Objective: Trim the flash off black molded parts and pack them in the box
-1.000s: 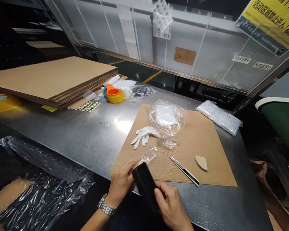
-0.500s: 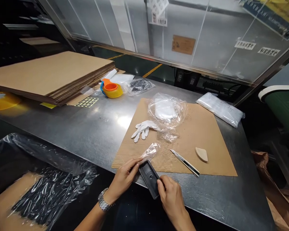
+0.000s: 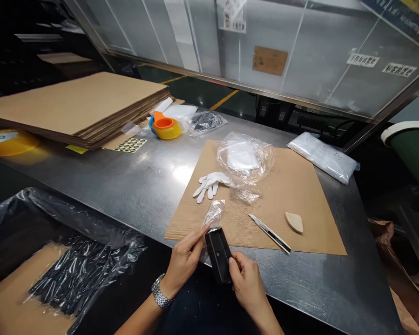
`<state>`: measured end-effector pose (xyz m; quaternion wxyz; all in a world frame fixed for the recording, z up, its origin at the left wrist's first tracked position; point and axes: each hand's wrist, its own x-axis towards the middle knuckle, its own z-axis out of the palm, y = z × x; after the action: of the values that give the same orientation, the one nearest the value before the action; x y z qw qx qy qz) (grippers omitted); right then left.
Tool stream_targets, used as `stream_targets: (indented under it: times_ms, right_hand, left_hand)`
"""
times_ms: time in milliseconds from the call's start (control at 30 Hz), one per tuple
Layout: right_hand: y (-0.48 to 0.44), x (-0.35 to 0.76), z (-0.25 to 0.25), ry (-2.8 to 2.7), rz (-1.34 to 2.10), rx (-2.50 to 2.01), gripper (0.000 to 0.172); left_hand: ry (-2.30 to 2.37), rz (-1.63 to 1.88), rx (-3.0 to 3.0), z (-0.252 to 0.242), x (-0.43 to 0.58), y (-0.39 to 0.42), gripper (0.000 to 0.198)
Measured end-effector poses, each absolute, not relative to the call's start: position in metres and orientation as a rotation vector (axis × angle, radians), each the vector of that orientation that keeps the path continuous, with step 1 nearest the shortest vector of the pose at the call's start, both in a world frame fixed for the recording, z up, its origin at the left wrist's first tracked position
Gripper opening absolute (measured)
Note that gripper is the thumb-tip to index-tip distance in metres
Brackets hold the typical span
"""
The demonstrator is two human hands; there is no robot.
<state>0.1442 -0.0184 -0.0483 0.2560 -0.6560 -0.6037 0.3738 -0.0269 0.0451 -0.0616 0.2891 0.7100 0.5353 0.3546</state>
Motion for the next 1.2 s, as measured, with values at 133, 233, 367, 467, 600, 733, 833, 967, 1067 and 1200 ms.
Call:
stream_targets:
  times_ms: [133, 233, 367, 467, 600, 733, 833, 967, 1067, 1200]
  right_hand:
    - [-0.017, 0.141, -0.046, -1.703, 0.933, -1.786, 0.034]
    - [-0.017, 0.140, -0.046, -1.777, 0.845, -1.796, 0.037]
    - [-0.015, 0.141, -0.046, -1.903, 0.699, -1.797, 0.036]
    - [-0.009, 0.142, -0.043, -1.990, 0.624, -1.791, 0.036]
    - [0.006, 0.144, -0.041, -2.007, 0.608, -1.798, 0.030]
    - [0.020, 0.143, -0.043, -1.897, 0.675, -1.854, 0.031]
    - [0.024, 0.133, -0.043, -1.851, 0.691, -1.884, 0.031]
    - [0.023, 0.122, -0.030, -1.909, 0.661, -1.901, 0.041]
    - [0.030, 0.125, -0.010, -2.000, 0.673, -1.872, 0.036]
    - [0.049, 0.136, 0.025, -2.164, 0.734, -1.716, 0.032]
  left_hand:
    - [1.500, 0.989, 1.947, -0.063, -0.024, 0.045, 0.033]
    - [1.513, 0.990, 1.977, -0.064, -0.025, 0.046, 0.026]
    - [1.491, 0.990, 2.085, -0.064, -0.028, 0.045, 0.023]
    - [1.429, 0.983, 2.232, -0.064, -0.028, 0.040, 0.025]
    - [1.239, 0.980, 2.437, -0.063, -0.029, 0.037, 0.026]
    - [1.277, 1.065, 2.459, -0.058, -0.033, 0.041, 0.026]
    - [1.245, 1.124, 2.477, -0.049, -0.028, 0.035, 0.026]
    - [1.030, 1.142, 2.543, -0.032, -0.019, 0.023, 0.028]
    - [1.165, 1.121, 2.374, -0.018, -0.025, 0.029, 0.025]
    - [1.213, 1.102, 2.115, 0.002, -0.044, 0.043, 0.022]
